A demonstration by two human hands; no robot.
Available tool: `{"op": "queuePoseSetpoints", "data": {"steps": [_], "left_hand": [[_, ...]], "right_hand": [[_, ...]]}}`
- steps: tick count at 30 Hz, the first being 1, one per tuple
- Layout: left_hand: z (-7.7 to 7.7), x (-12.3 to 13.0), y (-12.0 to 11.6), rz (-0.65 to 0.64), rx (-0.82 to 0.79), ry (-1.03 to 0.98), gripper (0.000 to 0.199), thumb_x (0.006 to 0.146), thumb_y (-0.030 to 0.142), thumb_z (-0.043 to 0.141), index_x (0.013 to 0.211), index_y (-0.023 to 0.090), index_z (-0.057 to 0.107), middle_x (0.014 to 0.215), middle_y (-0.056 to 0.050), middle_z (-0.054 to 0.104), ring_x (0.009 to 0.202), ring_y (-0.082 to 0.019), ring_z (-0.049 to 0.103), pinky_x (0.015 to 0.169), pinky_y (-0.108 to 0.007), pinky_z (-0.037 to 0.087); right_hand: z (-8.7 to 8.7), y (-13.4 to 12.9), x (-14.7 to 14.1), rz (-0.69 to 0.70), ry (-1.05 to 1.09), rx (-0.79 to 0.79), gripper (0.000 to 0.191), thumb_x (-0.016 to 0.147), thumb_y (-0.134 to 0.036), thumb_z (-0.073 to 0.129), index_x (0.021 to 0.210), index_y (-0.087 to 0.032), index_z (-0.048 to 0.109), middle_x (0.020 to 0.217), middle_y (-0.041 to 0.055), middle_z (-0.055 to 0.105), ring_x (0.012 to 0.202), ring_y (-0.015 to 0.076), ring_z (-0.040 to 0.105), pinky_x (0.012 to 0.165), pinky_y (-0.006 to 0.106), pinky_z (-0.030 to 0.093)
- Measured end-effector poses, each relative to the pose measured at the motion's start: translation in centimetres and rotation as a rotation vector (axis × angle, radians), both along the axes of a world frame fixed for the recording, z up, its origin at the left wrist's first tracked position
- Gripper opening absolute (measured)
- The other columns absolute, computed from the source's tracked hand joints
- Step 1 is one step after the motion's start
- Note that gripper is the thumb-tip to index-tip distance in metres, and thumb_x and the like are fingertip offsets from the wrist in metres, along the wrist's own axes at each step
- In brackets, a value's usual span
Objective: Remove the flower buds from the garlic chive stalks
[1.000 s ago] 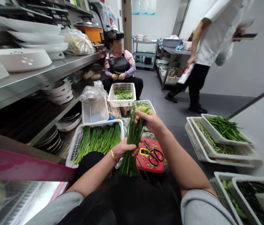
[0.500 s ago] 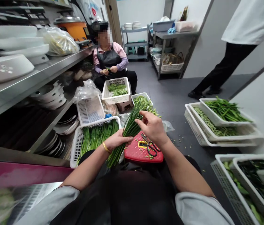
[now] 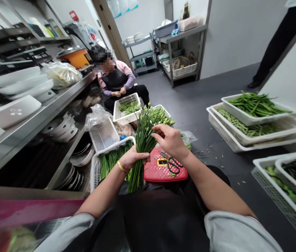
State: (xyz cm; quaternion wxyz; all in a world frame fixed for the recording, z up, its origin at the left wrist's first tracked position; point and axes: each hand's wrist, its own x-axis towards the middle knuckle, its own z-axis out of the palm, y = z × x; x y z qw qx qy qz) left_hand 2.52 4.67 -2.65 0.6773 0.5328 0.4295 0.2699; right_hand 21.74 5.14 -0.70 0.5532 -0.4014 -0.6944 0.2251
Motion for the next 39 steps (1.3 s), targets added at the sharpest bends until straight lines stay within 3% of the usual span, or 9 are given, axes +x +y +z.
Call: {"op": "queuePoseSetpoints", "data": {"steps": [4,12,17,22,26,30,32,35,39], "left_hand": [[-0.1,0.5,-0.3,0.028,-0.004,0.018,0.047,0.051,0.047,0.085,0.065,0.01,0.06,0.052,-0.002,0.06,0.042,-0.009,0.05,0.043,-0.022,0.039],[-0.1,0.4,-0.8,0.094,0.034,0.034,0.044,0.051,0.044,0.085,0.065,0.01,0.06,0.051,-0.001,0.06,0.042,-0.008,0.05,0.044,-0.022,0.039],[-0.3,0.1,-1.1,0.114,0.072,0.1,0.04,0.052,0.04,0.084,0.064,0.011,0.059,0.052,-0.001,0.06,0.042,-0.009,0.05,0.045,-0.023,0.041],[-0.3,-0.4,-1.4,0.062,0.054,0.068,0.043,0.052,0.043,0.085,0.065,0.011,0.059,0.053,-0.001,0.059,0.045,-0.01,0.051,0.047,-0.024,0.042],[-0.3,-0.7,-1.7,0.043,0.023,0.003,0.046,0.051,0.046,0.085,0.066,0.01,0.061,0.054,-0.001,0.059,0.045,-0.009,0.052,0.047,-0.024,0.042],[-0.8,-0.9,-1.7,0.045,0.036,-0.028,0.046,0.052,0.048,0.084,0.064,0.01,0.06,0.051,0.0,0.057,0.043,-0.008,0.05,0.046,-0.023,0.039],[-1.1,-0.9,-1.6,0.061,0.046,-0.04,0.046,0.054,0.048,0.084,0.063,0.01,0.058,0.05,0.001,0.056,0.042,-0.007,0.048,0.045,-0.023,0.038],[-1.2,-0.8,-1.5,0.079,0.046,-0.031,0.046,0.053,0.047,0.084,0.062,0.011,0.058,0.049,0.001,0.055,0.042,-0.007,0.048,0.044,-0.023,0.037],[-0.9,-0.7,-1.6,0.072,0.021,-0.008,0.047,0.051,0.046,0.086,0.065,0.011,0.059,0.049,0.002,0.055,0.042,-0.008,0.049,0.045,-0.023,0.039]], "right_hand": [[-0.1,-0.4,0.7,-0.003,-0.089,0.097,0.014,0.084,-0.022,0.06,0.091,-0.017,0.07,0.08,0.0052,0.069,0.067,0.0133,0.06,0.066,0.027,0.049],[1.3,-1.1,0.6,-0.054,-0.058,-0.076,0.021,0.08,-0.031,0.065,0.093,-0.014,0.071,0.058,-0.0014,0.059,0.05,0.0095,0.049,0.056,0.025,0.042],[1.6,-1.2,-0.8,-0.055,-0.02,-0.155,0.02,0.077,-0.034,0.066,0.081,-0.015,0.07,0.055,-0.0023,0.056,0.05,0.0083,0.045,0.054,0.025,0.038],[1.5,-0.9,-1.0,-0.007,0.111,-0.184,0.019,0.075,-0.034,0.064,0.069,-0.015,0.063,0.055,-0.0024,0.054,0.049,0.0072,0.041,0.049,0.023,0.034],[2.3,-0.2,0.2,-0.103,0.222,-0.155,0.02,0.076,-0.035,0.066,0.072,-0.015,0.063,0.052,-0.0042,0.048,0.046,0.0065,0.037,0.046,0.023,0.032],[3.5,-0.2,1.2,-0.133,0.084,-0.103,0.02,0.076,-0.032,0.069,0.086,-0.015,0.067,0.055,-0.0042,0.05,0.047,0.0076,0.041,0.047,0.024,0.035],[4.0,-1.0,1.1,-0.226,0.033,0.015,0.022,0.078,-0.031,0.068,0.095,-0.016,0.067,0.061,-0.0023,0.056,0.051,0.0087,0.046,0.051,0.024,0.04],[4.3,-2.2,0.0,-0.273,-0.092,0.196,0.015,0.085,-0.029,0.061,0.089,-0.018,0.069,0.072,0.0023,0.063,0.059,0.0107,0.053,0.058,0.025,0.045],[3.0,-1.7,-1.8,-0.175,-0.367,0.102,0.017,0.084,-0.024,0.059,0.093,-0.017,0.071,0.081,0.0063,0.07,0.069,0.0157,0.061,0.067,0.029,0.047]]}}
